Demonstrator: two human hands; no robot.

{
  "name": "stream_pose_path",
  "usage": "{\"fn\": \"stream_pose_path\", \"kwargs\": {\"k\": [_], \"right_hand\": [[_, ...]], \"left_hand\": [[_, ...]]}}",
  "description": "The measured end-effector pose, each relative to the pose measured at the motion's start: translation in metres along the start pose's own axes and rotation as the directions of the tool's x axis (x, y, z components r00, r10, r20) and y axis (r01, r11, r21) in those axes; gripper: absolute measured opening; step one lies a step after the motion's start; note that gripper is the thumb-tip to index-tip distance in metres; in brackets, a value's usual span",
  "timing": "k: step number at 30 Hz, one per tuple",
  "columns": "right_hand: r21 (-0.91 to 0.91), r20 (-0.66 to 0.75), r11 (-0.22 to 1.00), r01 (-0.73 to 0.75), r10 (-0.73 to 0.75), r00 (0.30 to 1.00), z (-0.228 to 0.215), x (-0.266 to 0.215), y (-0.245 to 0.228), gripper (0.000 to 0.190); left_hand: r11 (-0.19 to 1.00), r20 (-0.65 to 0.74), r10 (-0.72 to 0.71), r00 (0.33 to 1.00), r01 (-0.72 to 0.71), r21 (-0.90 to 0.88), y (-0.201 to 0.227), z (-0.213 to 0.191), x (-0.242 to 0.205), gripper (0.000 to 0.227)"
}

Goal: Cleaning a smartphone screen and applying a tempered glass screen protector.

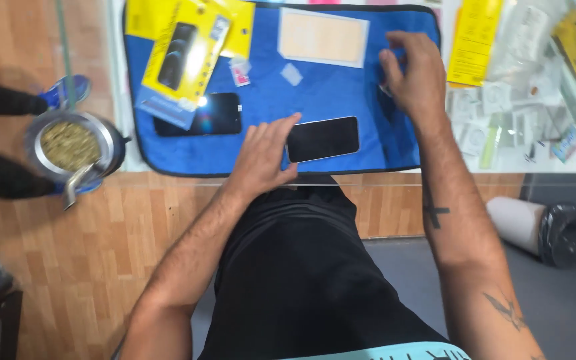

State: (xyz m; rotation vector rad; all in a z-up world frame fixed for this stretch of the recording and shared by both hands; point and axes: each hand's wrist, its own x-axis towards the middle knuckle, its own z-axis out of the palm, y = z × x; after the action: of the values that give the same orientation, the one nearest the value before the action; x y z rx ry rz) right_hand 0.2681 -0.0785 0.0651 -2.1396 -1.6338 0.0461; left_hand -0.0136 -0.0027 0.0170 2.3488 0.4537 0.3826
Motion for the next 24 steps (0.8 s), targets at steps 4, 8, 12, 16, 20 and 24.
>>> {"fn": "stream_pose_path", "kwargs": {"k": [4, 8, 12, 16, 20, 24], "right_hand": [[0.115, 0.208, 0.981, 0.159, -0.18, 0.961, 0.032, 0.04, 0.002, 0.04], [-0.133, 0.363, 0.975, 0.18, -0.121, 0.924, 0.047, 0.057, 0.025, 0.056], [0.136, 0.413, 0.977, -0.166, 0.096, 0.906, 0.033, 0.058, 0.033, 0.027], [0.429, 0.483, 0.791, -0.437, 0.208, 0.851, 0.037, 0.067, -0.053, 0.022], [0.653, 0.381, 0.731, -0.198, -0.092, 0.92, 0.09, 0.086, -0.11, 0.025], [0.529, 0.106, 0.848, -0.04, -0.019, 0.994, 0.127, 0.092, -0.115, 0.014]], "left_hand": [[0.999, -0.034, -0.033, 0.999, 0.034, 0.012, 0.001, -0.004, -0.009, 0.086], [0.997, -0.098, -0.076, 0.992, 0.076, -0.006, -0.004, -0.006, -0.018, 0.08], [0.997, -0.25, -0.07, 0.966, 0.071, -0.004, -0.013, -0.005, -0.033, 0.075], [0.995, -0.309, -0.063, 0.949, 0.082, 0.048, -0.016, -0.001, -0.041, 0.078], [0.996, -0.273, -0.075, 0.959, 0.085, 0.024, -0.018, -0.001, -0.036, 0.08], [0.991, -0.159, -0.134, 0.978, 0.129, -0.04, -0.016, -0.001, -0.034, 0.086]]}}
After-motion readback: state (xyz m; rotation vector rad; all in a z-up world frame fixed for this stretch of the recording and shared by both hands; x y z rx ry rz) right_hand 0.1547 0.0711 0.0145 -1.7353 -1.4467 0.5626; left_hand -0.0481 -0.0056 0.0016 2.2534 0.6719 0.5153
